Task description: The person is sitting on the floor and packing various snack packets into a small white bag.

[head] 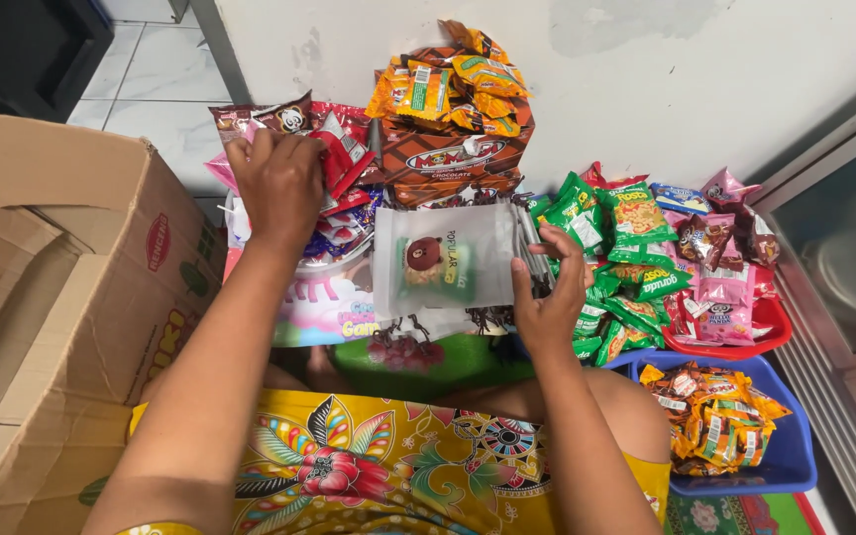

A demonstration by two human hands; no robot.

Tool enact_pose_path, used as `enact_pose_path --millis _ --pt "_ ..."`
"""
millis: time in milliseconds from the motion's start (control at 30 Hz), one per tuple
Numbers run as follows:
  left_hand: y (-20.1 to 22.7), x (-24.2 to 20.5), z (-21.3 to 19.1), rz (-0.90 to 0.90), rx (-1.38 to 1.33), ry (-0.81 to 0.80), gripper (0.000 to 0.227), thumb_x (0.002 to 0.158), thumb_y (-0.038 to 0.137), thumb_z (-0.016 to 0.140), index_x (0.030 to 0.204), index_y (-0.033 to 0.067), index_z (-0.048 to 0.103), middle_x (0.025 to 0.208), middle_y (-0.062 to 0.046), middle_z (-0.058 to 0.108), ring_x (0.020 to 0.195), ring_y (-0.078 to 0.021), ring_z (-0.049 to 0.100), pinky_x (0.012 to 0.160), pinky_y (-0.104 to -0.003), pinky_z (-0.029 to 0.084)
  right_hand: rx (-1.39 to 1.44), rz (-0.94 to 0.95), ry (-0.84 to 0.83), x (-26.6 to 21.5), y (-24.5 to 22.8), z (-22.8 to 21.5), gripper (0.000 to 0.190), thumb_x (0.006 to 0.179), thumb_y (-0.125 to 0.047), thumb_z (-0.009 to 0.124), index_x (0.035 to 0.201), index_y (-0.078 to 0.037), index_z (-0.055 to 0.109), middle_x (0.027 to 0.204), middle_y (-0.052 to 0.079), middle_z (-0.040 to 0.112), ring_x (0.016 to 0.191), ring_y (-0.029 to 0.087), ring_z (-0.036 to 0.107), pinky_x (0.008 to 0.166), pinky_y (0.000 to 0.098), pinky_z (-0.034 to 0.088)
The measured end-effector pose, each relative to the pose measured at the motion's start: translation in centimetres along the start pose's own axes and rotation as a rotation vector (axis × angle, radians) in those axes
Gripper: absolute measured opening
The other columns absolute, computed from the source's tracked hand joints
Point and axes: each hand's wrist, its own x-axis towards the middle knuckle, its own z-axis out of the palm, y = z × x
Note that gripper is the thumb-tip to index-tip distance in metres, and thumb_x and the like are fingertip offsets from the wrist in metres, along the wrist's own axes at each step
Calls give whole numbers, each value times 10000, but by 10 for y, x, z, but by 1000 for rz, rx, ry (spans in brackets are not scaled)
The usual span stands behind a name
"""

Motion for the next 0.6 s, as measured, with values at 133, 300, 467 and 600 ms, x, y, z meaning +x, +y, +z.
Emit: enact_pose_path --millis 133,300,467,600 --pt "13 8 -52 -95 -67 95 171 910 159 789 918 324 746 840 211 669 824 -99 557 825 -307 395 11 0 36 3 -2 -4 367 985 -269 698 1279 -104 553 1325 26 626 1004 192 712 959 360 318" --pt "79 17 -141 -489 -469 6 265 821 22 813 937 257 774 875 118 750 854 -174 576 886 -328 339 22 -279 12 -2 -11 6 667 804 -349 903 1318 -87 568 1382 112 609 1199 291 648 1019 424 285" --pt "144 7 -142 -631 -789 -246 237 768 64 833 891 260 785 758 91 701 775 -145 583 852 -299 357 -110 -450 -50 -9 -21 15 594 802 -280 889 1331 -204 630 1452 51 582 1245 265 602 1012 464 294" --pt "168 -1 -127 -663 -1005 -355 244 763 156 862 946 308 811 761 22 666 767 -170 644 829 -292 454 -205 -439 -30 -8 1 10 428 816 -123 830 1203 -277 732 1260 -37 691 1140 218 647 981 464 329"
